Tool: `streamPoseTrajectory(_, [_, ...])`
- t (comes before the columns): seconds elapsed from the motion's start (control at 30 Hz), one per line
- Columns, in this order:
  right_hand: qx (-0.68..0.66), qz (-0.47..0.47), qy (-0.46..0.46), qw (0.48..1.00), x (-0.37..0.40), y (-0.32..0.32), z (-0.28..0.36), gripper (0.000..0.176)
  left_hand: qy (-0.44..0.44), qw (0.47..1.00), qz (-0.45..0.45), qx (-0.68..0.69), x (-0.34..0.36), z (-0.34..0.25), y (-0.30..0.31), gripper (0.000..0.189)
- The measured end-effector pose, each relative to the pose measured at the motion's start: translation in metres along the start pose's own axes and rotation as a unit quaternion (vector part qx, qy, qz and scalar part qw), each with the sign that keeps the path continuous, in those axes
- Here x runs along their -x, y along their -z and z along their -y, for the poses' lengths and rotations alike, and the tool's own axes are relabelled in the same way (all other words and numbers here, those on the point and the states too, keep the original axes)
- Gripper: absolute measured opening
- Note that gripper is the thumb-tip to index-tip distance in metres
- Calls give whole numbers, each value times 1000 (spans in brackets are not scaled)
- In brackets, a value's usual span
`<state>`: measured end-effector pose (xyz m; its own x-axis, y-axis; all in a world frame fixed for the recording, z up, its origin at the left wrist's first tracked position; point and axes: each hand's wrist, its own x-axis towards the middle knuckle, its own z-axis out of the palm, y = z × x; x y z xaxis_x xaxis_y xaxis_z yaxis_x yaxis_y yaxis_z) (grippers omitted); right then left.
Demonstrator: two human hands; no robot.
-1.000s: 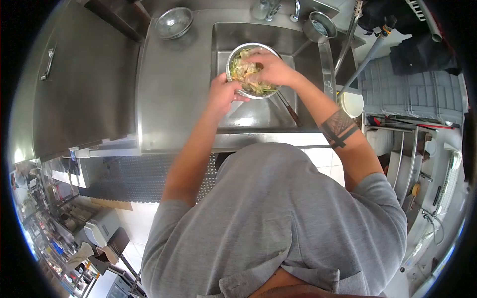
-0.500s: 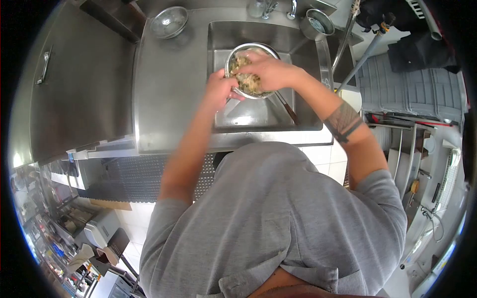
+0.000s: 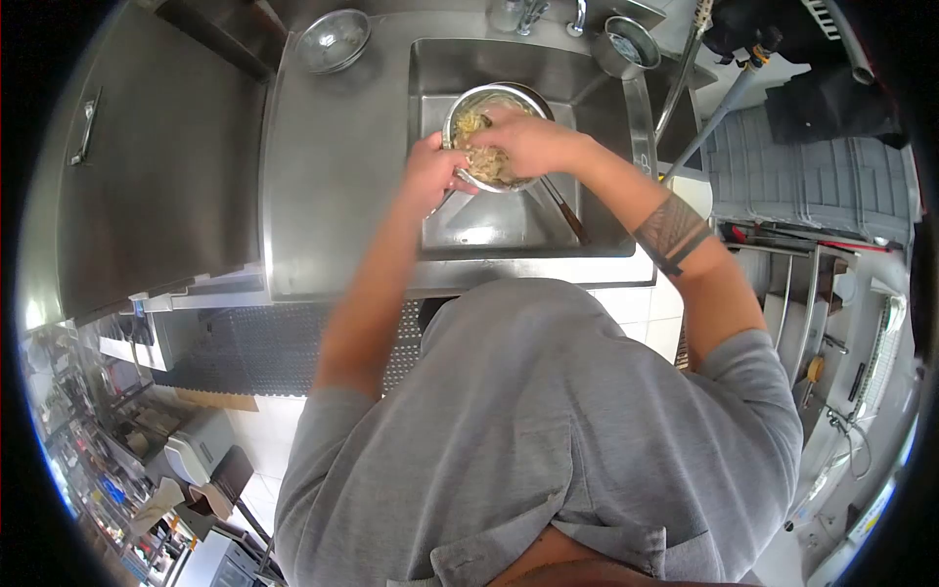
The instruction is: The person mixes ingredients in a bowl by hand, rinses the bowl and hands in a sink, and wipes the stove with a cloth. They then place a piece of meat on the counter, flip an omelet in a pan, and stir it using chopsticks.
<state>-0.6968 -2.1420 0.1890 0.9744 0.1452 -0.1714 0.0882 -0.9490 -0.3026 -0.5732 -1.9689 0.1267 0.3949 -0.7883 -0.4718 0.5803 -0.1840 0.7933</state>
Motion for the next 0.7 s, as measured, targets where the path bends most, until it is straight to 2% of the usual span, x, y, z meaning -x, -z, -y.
streamPoseTrajectory(0.13, [47, 39, -11, 998, -11, 4, -5, 64, 23, 994, 76, -80, 5, -21, -8, 39])
streamPoseTrajectory(0.2, [-92, 50, -262, 959, -21, -3, -10, 61, 19, 998, 45, -38, 2, -14, -13, 39])
streamPoseTrajectory(0.23, [-90, 49, -260, 960, -22, -9, -10, 61, 19, 1000, 14, 6, 0, -7, -15, 39])
streamPoseTrajectory(0.3, [-192, -149, -278, 929, -20, -31, -13, 61, 7, 1000, -5, 17, -6, 0, -14, 39])
streamPoseTrajectory(0.33, [-184, -213, -168, 945, -15, -51, -27, 61, -6, 999, -22, 23, -6, 1, -13, 38])
streamPoseTrajectory(0.37, [-185, -207, -166, 946, -13, -46, -25, 61, -17, 999, -38, 29, -4, 3, -13, 38])
streamPoseTrajectory(0.4, [-227, -172, -112, 952, -8, -33, -19, 60, -14, 999, -40, 31, 0, 3, -12, 38])
streamPoseTrajectory(0.43, [-265, -139, -57, 953, -5, -19, -12, 58, -11, 999, -22, 27, 3, 0, -10, 37])
streamPoseTrajectory(0.47, [-264, -141, -58, 952, -6, -11, -2, 58, -8, 1000, -1, 21, 4, -3, -10, 37])
streamPoseTrajectory(0.53, [-67, -96, -174, 978, -9, -5, 19, 57, 2, 1000, 20, 16, 2, 0, -11, 36])
streamPoseTrajectory(0.6, [-58, -68, -195, 977, -17, -10, 1, 54, 11, 999, 38, 13, 3, 7, -15, 36])
streamPoseTrajectory(0.63, [-48, -38, -213, 975, -22, -14, -8, 51, 6, 999, 16, 35, 4, 12, -21, 36])
streamPoseTrajectory(0.67, [-37, -88, -236, 967, -21, -18, -3, 45, 2, 998, -6, 58, 5, 14, -24, 36])
streamPoseTrajectory(0.7, [-36, -89, -235, 967, -18, -23, -4, 45, 0, 998, -6, 58, 5, 12, -24, 36])
